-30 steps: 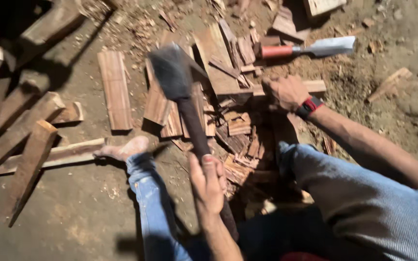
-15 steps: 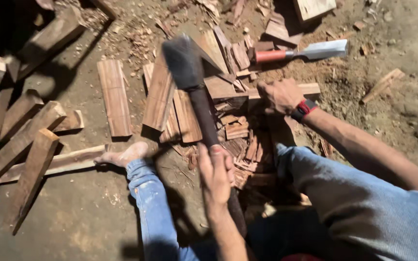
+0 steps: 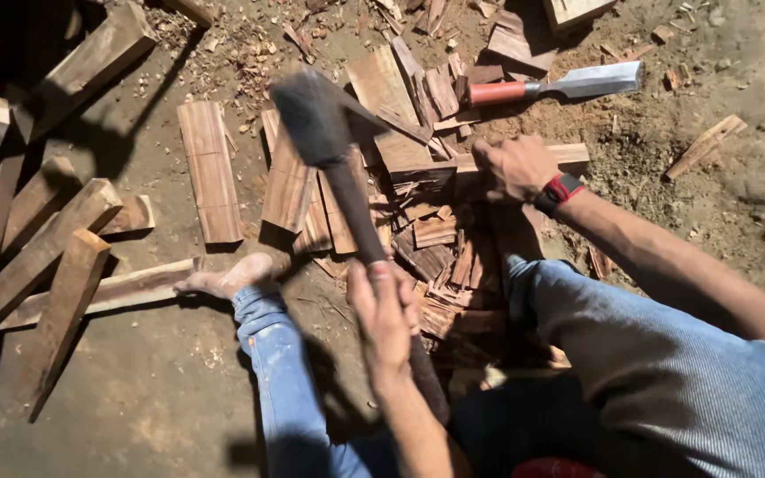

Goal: The person sits on the ground and uses a chisel and mallet to carve a rectangular wooden block. They repeatedly strike the chisel to remove wood shavings and shape the block, occasionally adjusting the wood's position.

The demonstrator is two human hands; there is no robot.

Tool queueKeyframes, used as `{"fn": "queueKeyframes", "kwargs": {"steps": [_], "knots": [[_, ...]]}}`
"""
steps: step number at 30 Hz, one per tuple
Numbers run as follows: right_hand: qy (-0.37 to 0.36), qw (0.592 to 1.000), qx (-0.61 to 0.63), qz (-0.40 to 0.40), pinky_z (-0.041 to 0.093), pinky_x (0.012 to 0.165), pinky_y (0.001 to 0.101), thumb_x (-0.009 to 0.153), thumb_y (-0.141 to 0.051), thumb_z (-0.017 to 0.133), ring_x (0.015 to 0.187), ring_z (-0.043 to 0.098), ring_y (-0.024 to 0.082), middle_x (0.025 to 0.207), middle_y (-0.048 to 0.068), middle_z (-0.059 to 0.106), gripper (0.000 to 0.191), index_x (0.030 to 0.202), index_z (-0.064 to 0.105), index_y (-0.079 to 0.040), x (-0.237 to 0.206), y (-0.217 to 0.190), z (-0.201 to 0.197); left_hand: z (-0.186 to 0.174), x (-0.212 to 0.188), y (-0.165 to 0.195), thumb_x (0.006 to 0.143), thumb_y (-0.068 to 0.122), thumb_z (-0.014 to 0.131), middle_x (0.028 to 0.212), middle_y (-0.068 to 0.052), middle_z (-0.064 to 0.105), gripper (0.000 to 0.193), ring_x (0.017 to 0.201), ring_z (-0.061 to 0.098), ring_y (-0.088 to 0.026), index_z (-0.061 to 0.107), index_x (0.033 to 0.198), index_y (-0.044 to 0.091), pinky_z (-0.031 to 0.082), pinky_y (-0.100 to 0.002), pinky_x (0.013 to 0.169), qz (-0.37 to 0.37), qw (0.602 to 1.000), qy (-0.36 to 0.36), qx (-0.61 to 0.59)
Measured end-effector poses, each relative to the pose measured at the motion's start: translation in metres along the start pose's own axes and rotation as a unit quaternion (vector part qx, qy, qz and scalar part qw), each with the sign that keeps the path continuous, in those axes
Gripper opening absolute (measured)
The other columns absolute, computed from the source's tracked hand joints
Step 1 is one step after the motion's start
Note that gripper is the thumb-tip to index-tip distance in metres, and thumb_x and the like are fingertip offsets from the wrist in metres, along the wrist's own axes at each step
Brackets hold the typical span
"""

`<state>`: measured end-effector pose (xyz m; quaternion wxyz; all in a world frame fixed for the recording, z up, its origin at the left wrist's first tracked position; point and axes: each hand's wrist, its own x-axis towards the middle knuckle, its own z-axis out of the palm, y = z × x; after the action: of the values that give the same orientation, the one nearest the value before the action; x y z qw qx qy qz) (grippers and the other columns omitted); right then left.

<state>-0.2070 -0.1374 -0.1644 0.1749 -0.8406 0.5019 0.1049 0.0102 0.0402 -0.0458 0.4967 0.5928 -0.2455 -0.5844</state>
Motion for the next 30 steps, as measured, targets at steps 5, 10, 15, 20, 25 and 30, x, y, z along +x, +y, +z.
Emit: {"fn": "queueKeyframes", "kwargs": {"steps": [5,10,15,20,25,30], "knots": [[0.067,0.997,0.002,-0.033,0.052,0.064,0.0481,0.071,-0.054,0.083,0.074,0.069,0.034,0.101,0.012,0.072,0.087,0.143,0.049,-0.020,0.000,0.000,-0.002,-0.004,-0.019,0.020,0.107,0.034,0.045,0.076,0.003,0.049,0.035,0.052,0.044,-0.004,0.047,0.126,0.004,0.037,-0.020,0.040,0.113,0.994,-0.016,-0.003],[0.004,1.000,-0.017,-0.001,0.052,0.066,0.0477,0.075,-0.057,0.081,0.073,0.069,0.034,0.083,0.013,0.070,0.086,0.145,0.048,-0.020,-0.001,-0.001,-0.003,0.029,0.012,-0.015,0.106,0.032,0.046,0.066,0.002,0.043,0.025,0.043,0.039,-0.006,0.045,0.110,0.007,0.032,-0.021,0.033,-0.124,0.992,0.016,0.001],[0.009,1.000,0.005,-0.001,0.052,0.066,0.0473,0.073,-0.055,0.083,0.073,0.069,0.034,0.083,0.012,0.070,0.087,0.144,0.046,-0.020,-0.003,-0.001,-0.005,0.013,0.001,0.000,0.107,0.035,0.042,0.067,0.002,0.047,0.028,0.044,0.042,-0.005,0.044,0.113,0.008,0.033,-0.020,0.033,-0.044,0.999,0.001,-0.020],[0.037,0.999,-0.001,-0.018,0.053,0.065,0.0492,0.066,-0.056,0.087,0.075,0.069,0.034,0.102,0.009,0.070,0.091,0.138,0.047,-0.018,-0.004,-0.001,-0.007,-0.001,-0.027,0.022,0.110,0.037,0.044,0.075,0.002,0.050,0.036,0.050,0.044,-0.004,0.046,0.126,0.005,0.036,-0.020,0.039,0.124,0.991,-0.027,-0.031],[0.029,0.999,0.015,-0.005,0.053,0.067,0.0496,0.067,-0.057,0.086,0.077,0.069,0.034,0.099,0.009,0.071,0.087,0.137,0.050,-0.020,-0.002,-0.001,-0.009,0.033,0.003,-0.017,0.108,0.032,0.045,0.066,0.004,0.044,0.030,0.045,0.041,-0.004,0.048,0.123,0.007,0.034,-0.020,0.035,-0.071,0.997,-0.009,0.036],[0.027,0.999,0.018,-0.008,0.052,0.069,0.0489,0.066,-0.058,0.087,0.077,0.068,0.035,0.089,0.012,0.070,0.097,0.147,0.046,-0.020,-0.002,0.000,-0.007,0.025,0.008,-0.013,0.107,0.025,0.045,0.070,0.003,0.048,0.024,0.047,0.043,-0.004,0.044,0.120,0.005,0.034,-0.020,0.035,-0.063,0.998,-0.007,0.009]]}}
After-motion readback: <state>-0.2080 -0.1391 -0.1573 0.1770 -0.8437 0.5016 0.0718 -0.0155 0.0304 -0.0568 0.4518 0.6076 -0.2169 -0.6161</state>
